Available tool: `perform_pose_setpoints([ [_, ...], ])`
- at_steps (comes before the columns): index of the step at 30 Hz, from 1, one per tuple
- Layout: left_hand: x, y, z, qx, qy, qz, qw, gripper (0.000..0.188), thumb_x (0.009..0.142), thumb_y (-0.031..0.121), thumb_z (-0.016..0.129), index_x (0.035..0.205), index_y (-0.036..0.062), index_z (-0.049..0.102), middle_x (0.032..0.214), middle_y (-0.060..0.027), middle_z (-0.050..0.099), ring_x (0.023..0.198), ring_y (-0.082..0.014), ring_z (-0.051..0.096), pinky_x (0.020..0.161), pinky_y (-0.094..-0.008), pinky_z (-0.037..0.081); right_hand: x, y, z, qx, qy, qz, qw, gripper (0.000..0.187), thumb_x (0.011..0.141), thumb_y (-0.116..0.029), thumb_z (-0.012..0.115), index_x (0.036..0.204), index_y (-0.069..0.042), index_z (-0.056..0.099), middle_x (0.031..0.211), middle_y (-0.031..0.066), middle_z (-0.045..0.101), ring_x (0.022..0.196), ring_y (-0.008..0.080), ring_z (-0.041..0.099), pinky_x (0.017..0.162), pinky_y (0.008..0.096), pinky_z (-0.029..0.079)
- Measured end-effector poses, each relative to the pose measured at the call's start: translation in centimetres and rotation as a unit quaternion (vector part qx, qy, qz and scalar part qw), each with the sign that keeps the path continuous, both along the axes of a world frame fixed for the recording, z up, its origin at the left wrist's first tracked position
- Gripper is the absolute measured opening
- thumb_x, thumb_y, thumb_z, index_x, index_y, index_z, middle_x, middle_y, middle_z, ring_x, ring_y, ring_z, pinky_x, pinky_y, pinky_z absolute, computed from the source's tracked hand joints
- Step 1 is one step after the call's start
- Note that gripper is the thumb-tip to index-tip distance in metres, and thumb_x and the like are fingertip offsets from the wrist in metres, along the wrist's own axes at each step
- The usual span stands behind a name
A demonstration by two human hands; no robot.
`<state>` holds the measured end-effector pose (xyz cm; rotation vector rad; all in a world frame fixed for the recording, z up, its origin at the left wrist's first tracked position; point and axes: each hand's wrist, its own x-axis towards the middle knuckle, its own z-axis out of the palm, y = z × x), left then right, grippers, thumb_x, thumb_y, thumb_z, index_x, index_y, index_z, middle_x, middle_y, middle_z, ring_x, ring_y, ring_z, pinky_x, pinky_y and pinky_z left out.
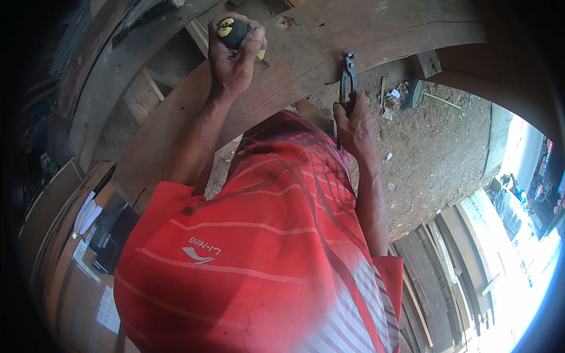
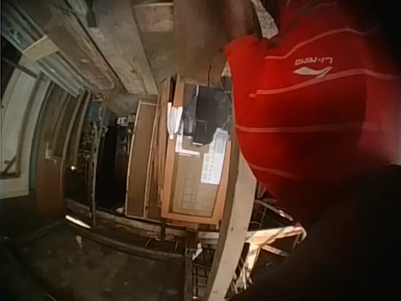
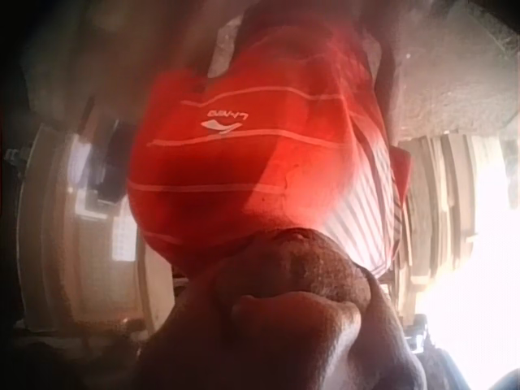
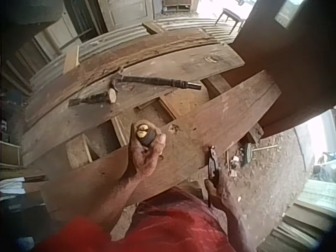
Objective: The person hammers nails into a curved wooden plank and uses pliers to adjust or pull them. They hold the plank against a frame while hammering different sections and switching between the hammer and pliers.
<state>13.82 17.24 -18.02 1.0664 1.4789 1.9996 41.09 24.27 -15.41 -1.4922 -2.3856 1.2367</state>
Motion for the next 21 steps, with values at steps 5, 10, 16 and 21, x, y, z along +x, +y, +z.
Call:
perform_pose_setpoints([
  [5, -1.4, -0.4, 0.2, 0.011, -0.168, -0.054, 0.984, 0.032, 0.101, 0.011, 0.065, 0.124, 0.0046, 0.044, 0.093, -0.0061, 0.062, 0.079, -0.013, 0.062, 0.074, -0.032, 0.055, 0.1, -0.2, -0.6, 0.017, -0.016, -0.013, 1.0, 0.038, 0.099, -0.029, 0.064, 0.12, 0.001, 0.055, 0.094, 0.0247, 0.068, 0.084, 0.0409, 0.068, 0.075, 0.0483, 0.052],
  [10, -0.1, 1.8, 1.5, 0.044, -0.126, -0.03, 0.991, 0.016, 0.103, 0.01, 0.059, 0.11, 0.0094, 0.044, 0.084, 0.0029, 0.049, 0.064, -0.0043, 0.045, 0.057, -0.0225, 0.044, -0.3, -0.6, 0.2, -0.068, -0.015, -0.071, 0.995, 0.055, 0.102, -0.037, 0.058, 0.137, 0.005, 0.05, 0.1, 0.027, 0.068, 0.091, 0.0394, 0.068, 0.081, 0.0468, 0.052],
  [16, 2.4, 2.3, 1.7, -0.083, 0.062, -0.002, 0.995, 0.048, 0.089, 0.019, 0.082, 0.119, 0.0092, 0.047, 0.094, -0.0069, 0.063, 0.082, -0.0167, 0.065, 0.074, -0.0311, 0.055, -0.1, -0.8, -0.6, 0.04, 0.064, -0.085, 0.994, 0.055, 0.1, -0.024, 0.063, 0.144, 0.004, 0.047, 0.095, 0.0163, 0.068, 0.087, 0.0244, 0.066, 0.081, 0.0392, 0.053],
  [21, 2.0, -0.9, 3.8, -0.074, 0.249, -0.016, 0.966, 0.049, 0.081, 0.023, 0.089, 0.118, 0.0092, 0.061, 0.1, -0.0118, 0.067, 0.086, -0.0275, 0.07, 0.073, -0.0379, 0.056, -3.3, 2.2, 2.6, 0.077, 0.074, -0.057, 0.993, 0.058, 0.094, -0.015, 0.068, 0.145, 0.003, 0.046, 0.088, 0.0101, 0.064, 0.08, 0.0165, 0.062, 0.075, 0.0319, 0.052],
])
